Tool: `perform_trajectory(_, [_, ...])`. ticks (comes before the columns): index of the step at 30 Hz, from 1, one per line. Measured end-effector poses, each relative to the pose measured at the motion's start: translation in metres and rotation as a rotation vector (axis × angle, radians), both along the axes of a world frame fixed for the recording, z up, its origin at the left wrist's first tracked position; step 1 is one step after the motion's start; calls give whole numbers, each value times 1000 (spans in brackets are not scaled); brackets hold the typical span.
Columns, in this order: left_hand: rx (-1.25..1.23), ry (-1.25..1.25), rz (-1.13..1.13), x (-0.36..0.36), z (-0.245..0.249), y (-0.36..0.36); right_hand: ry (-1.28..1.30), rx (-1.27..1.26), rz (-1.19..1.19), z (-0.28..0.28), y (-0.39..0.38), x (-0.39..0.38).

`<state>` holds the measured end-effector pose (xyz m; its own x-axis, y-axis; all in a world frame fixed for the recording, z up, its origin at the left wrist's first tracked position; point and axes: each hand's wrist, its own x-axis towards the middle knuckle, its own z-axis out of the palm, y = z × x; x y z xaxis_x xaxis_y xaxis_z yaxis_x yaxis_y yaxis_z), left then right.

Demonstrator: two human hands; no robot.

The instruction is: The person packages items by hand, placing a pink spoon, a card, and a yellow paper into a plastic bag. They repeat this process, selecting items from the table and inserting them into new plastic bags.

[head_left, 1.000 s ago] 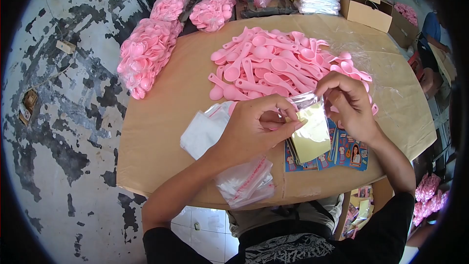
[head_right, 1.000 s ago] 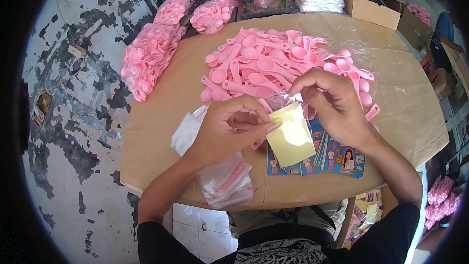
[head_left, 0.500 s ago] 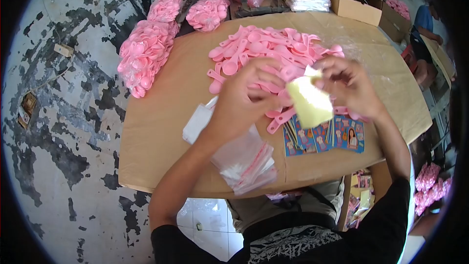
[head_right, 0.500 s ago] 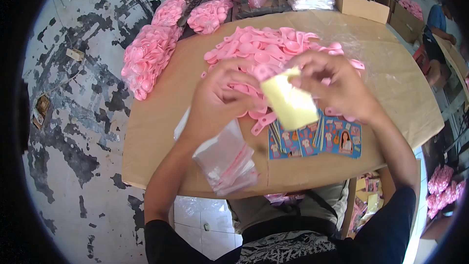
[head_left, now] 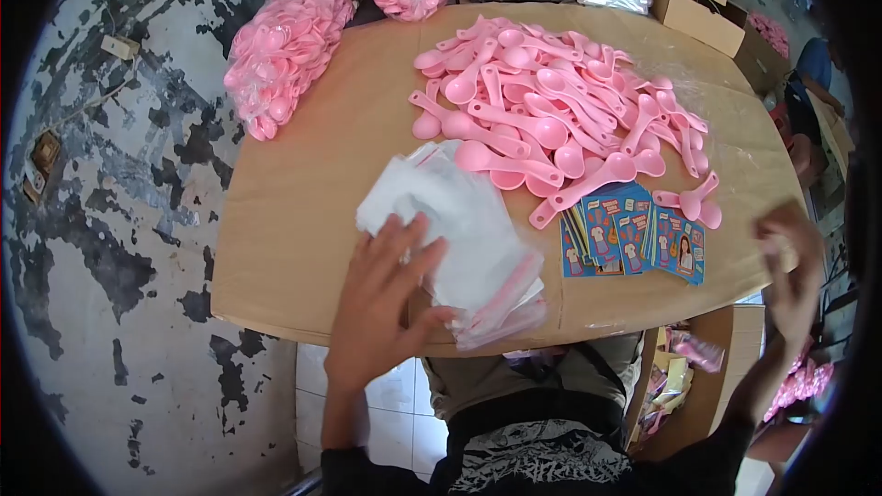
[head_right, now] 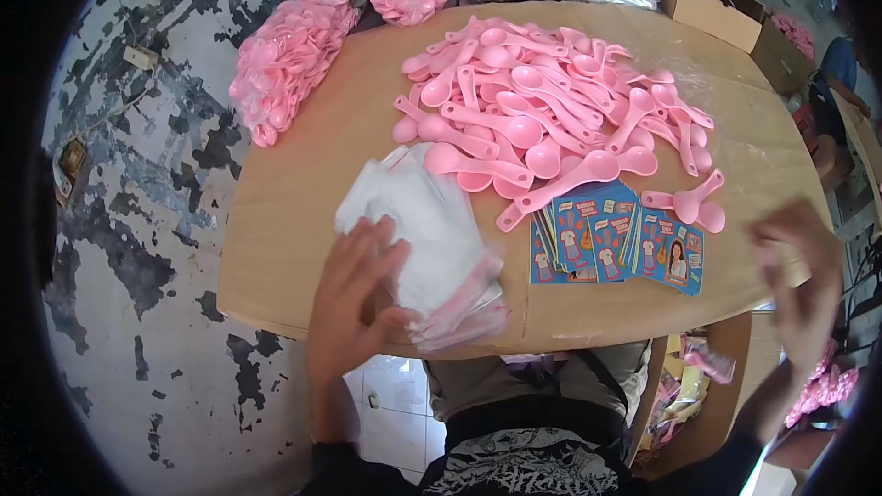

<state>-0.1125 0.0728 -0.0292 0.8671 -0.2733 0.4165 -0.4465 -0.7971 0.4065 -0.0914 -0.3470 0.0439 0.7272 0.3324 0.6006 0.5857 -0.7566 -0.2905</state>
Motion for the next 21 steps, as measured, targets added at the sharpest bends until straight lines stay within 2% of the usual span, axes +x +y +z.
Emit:
perform_trajectory(1, [89, 20, -14, -1, -1, -2, 36, -7, 212, 5, 39, 17])
perform_trajectory(3, [36, 49, -49, 0, -3, -2, 211, -114, 376, -5, 101, 47])
perform_trajectory(5, [5, 67, -47, 1, -1, -4, 217, -159, 456, -25, 146, 68])
perform_trajectory(8, [-12, 60, -28, 0, -6, -3, 525, -330, 445, -20, 183, 86])
perform_trajectory(11, [26, -85, 5, 0, -5, -5, 654, -200, 571, -20, 186, 95])
perform_trajectory(13, [144, -150, 26, -4, -3, -7, 631, -227, 567, -20, 183, 97])
perform_trajectory(17, [112, -98, -31, -1, -12, -5, 484, -250, 591, -27, 175, 97])
perform_trajectory(20, [99, -115, -9, -2, -14, -6, 52, -74, 602, -39, 161, 107])
perform_trajectory(21, [92, -95, -15, -2, -13, -7, 112, -35, 545, -30, 155, 109])
